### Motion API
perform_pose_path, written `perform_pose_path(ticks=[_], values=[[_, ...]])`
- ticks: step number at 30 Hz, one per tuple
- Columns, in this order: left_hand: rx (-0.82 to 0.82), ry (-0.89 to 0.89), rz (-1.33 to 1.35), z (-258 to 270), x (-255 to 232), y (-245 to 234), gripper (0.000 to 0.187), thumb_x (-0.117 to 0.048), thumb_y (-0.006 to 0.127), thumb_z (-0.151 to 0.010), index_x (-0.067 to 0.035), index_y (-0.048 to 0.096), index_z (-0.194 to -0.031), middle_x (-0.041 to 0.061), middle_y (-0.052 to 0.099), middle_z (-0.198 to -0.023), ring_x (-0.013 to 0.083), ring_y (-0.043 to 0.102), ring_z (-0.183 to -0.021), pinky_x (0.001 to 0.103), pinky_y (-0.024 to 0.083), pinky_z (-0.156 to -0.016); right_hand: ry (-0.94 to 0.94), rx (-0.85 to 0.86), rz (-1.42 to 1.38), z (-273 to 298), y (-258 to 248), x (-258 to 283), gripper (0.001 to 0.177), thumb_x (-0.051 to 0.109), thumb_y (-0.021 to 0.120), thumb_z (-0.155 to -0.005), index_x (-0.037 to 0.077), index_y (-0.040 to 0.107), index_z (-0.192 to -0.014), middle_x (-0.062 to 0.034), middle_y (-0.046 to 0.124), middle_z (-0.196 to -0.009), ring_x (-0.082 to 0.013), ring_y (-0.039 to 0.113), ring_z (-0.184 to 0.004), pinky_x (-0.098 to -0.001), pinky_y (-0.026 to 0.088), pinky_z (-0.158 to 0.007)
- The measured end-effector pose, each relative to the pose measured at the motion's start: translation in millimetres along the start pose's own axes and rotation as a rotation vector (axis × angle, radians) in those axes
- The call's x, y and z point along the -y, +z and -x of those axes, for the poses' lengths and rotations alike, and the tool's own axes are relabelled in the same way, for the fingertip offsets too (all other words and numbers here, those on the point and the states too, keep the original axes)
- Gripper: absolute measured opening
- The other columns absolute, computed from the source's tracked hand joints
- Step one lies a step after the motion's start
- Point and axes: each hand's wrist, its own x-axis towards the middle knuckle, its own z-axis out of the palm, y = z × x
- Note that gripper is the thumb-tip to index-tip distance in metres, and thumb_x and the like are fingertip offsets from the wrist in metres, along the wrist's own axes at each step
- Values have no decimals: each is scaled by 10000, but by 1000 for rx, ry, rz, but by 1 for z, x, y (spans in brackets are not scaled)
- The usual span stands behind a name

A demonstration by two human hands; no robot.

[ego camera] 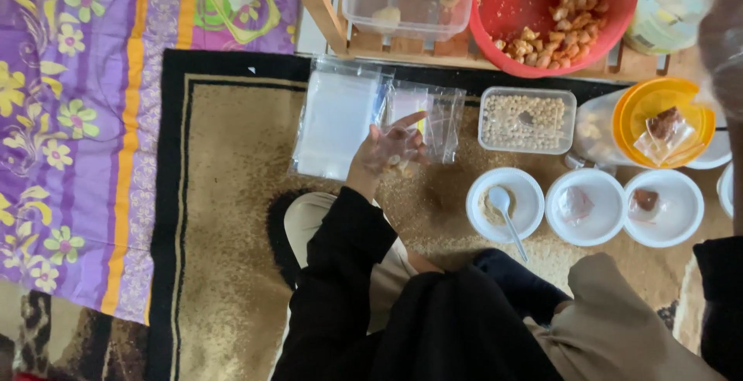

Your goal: Packaging small portions of sauce and peanuts into plastic bags while sitting on the floor.

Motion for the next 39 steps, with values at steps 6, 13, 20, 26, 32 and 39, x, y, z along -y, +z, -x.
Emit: perform_pose_path(ticks=[6,13,20,26,32,39], values=[[-17,-11,197,-10,-14,34,1004,-625,619,-919,-48,219,-1638,125,669,-1275,306,626,-1252,586,508,-1091,-224,20,-165,-88,-78,-41,657,695,418,-1161,333,340,-1703,269,283,-645,91,367,-564,-69,363,-531],[29,-9,211,-11,-15,33,998,-617,630,-927,-64,209,-1642,137,656,-1305,308,612,-1272,562,504,-1102,18,-587,-732,-107,-71,30,399,45,674,-1063,179,727,-1435,70,336,-763,-14,351,-530,-157,309,-407],[20,-48,90,-10,-17,31,961,-659,579,-941,-93,243,-1641,91,636,-1295,281,599,-1273,579,484,-1114,-255,145,-781,-99,-86,60,614,190,584,-1047,124,393,-1627,99,529,-644,-26,487,-500,-151,459,-416],[2,-56,76,-12,-17,33,973,-659,584,-944,-85,226,-1643,85,635,-1270,279,599,-1270,574,492,-1109,-325,535,-1159,-121,-99,33,557,141,409,-1091,55,321,-1634,-60,706,-779,-221,716,-677,-358,650,-560],[42,-51,87,-17,-18,37,961,-648,564,-958,-68,217,-1640,133,637,-1308,290,607,-1282,562,505,-1120,-407,810,-1180,-133,-104,30,825,636,312,-1032,117,224,-1667,-118,749,-981,-293,740,-986,-445,671,-789],[98,-20,108,-21,-18,42,935,-616,547,-977,-69,188,-1645,140,619,-1333,268,579,-1317,560,449,-1186,-468,957,-1054,-152,-139,7,1125,840,297,-869,107,63,-1689,-77,712,-796,-220,740,-676,-357,649,-511]])
